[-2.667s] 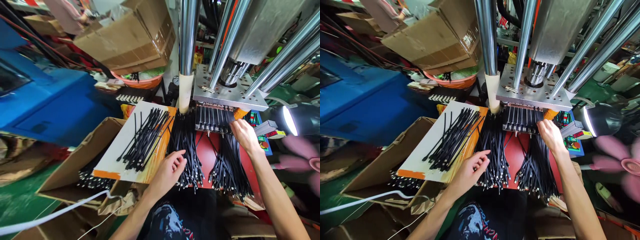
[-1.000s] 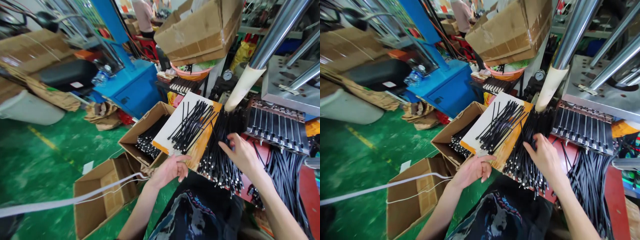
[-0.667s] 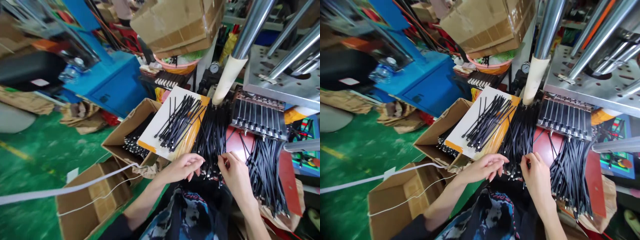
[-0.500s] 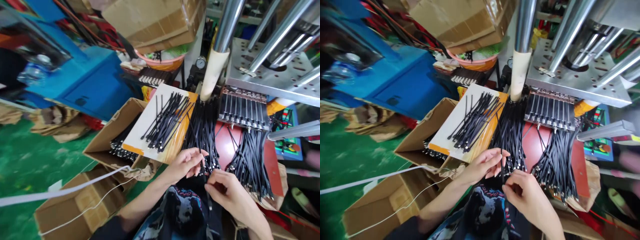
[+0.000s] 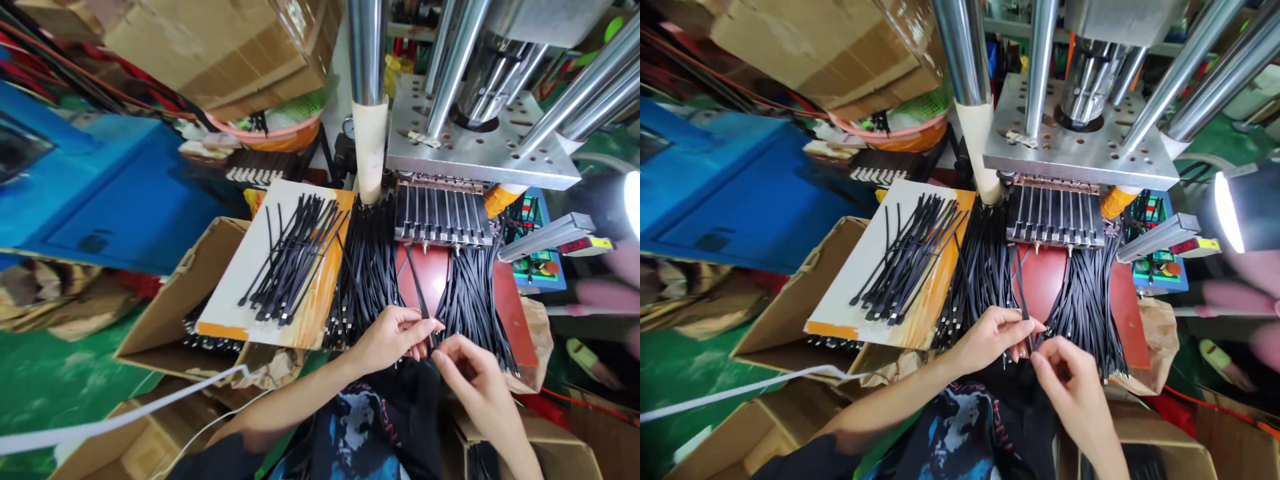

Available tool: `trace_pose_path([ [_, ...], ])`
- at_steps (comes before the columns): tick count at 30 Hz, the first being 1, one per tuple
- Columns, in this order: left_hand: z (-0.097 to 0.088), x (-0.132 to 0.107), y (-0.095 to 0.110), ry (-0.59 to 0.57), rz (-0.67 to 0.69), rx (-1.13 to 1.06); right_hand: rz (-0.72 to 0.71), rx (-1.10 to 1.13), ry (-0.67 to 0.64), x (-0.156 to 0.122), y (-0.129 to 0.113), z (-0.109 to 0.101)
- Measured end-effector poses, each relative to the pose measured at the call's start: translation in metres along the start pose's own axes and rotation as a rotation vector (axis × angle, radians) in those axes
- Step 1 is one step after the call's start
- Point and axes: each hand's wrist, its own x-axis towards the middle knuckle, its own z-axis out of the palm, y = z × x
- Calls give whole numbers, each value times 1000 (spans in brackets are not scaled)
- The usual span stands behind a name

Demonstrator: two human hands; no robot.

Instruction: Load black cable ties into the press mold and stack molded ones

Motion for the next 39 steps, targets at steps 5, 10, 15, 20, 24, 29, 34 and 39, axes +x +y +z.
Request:
trace_pose_path([
  [5, 3, -17, 7, -55, 119, 216, 52, 204, -184, 3, -2, 2],
  [10, 4, -30, 6, -152, 121, 460, -73, 350, 69, 27, -10, 12],
  [15, -7, -10, 35, 90, 172, 457, -151, 282, 142, 27, -7, 32],
  [20, -12, 10, 70, 82, 349, 439, -215, 224, 142, 20, 4, 36],
  [24, -9, 11, 76, 48, 313, 404, -292, 188, 257, 20, 4, 29],
  [29, -13, 10, 74, -6, 376, 402, -336, 122, 261, 29, -6, 17],
  [34, -18, 7, 73, -47, 514, 453, -344, 133, 187, 34, -18, 16],
  [39, -17, 2, 69, 26, 576, 538, -359, 139, 189, 39, -24, 19],
])
